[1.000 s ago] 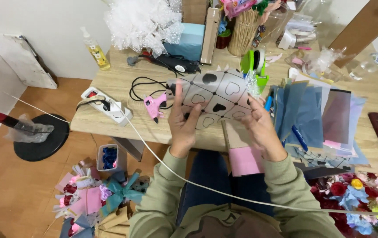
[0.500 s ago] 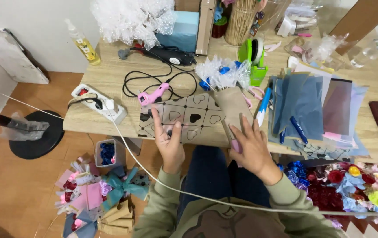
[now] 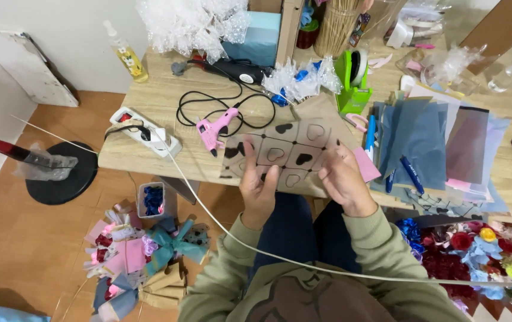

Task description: Preparing and cutting decorative paper to wrap a floral arrangement base using scissors and a glue gun.

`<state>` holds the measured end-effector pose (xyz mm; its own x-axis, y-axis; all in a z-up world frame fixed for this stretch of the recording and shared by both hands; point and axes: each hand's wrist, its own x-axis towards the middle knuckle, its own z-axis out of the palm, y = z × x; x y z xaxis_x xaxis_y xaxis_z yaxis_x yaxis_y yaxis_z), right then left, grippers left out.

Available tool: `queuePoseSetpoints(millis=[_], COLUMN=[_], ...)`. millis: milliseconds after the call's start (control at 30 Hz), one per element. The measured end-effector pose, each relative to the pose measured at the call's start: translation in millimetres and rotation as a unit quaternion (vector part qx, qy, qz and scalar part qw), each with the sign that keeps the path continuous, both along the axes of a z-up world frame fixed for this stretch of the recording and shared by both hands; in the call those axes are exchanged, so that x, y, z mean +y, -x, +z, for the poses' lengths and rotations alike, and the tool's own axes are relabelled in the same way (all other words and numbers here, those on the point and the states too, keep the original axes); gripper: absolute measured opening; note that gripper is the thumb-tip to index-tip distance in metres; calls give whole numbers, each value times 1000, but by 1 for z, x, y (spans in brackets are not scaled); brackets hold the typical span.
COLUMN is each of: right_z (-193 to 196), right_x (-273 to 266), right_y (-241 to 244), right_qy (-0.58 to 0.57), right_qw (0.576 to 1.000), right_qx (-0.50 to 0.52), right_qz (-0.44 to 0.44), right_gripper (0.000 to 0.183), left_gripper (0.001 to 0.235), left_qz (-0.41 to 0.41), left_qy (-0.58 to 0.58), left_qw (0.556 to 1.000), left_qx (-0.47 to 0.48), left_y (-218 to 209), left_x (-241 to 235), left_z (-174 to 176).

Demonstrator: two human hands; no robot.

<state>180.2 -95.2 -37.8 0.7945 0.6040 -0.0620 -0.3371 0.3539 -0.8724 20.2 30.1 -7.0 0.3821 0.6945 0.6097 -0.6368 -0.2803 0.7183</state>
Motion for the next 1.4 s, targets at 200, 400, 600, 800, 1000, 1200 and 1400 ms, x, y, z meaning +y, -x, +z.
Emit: queuePoseSetpoints(millis=[200, 400, 600, 800, 1000, 1200, 1400], right_z=[87, 151, 192, 141, 142, 126, 46], right_x=[8, 16, 10, -8, -13, -13, -4], right_y=[-9, -2, 68, 64, 47, 44, 35], right_qy=[86, 141, 68, 51, 91, 84, 161], right_qw=[960, 727, 493, 489, 470, 479, 561], right_qx=[-263, -667, -866, -869, -878, -873, -812], right_qz=[38, 90, 34, 54, 25, -39, 1], right_gripper=[46, 33, 18, 19, 21, 21, 13], left_gripper=[93, 60, 72, 25, 15, 15, 44], left_qz=[-84, 215, 314, 221, 255, 387, 213], left_qy=[61, -345, -526, -505, -497, -395, -264], left_qw=[980, 879, 780, 787, 789, 810, 925], left_qx=[171, 251, 130, 277, 257, 196, 169], left_y=[27, 34, 31, 53, 43, 26, 44], left_x=[27, 70, 46, 36, 61, 73, 28], left_z=[-19, -2, 35, 32, 12, -23, -88])
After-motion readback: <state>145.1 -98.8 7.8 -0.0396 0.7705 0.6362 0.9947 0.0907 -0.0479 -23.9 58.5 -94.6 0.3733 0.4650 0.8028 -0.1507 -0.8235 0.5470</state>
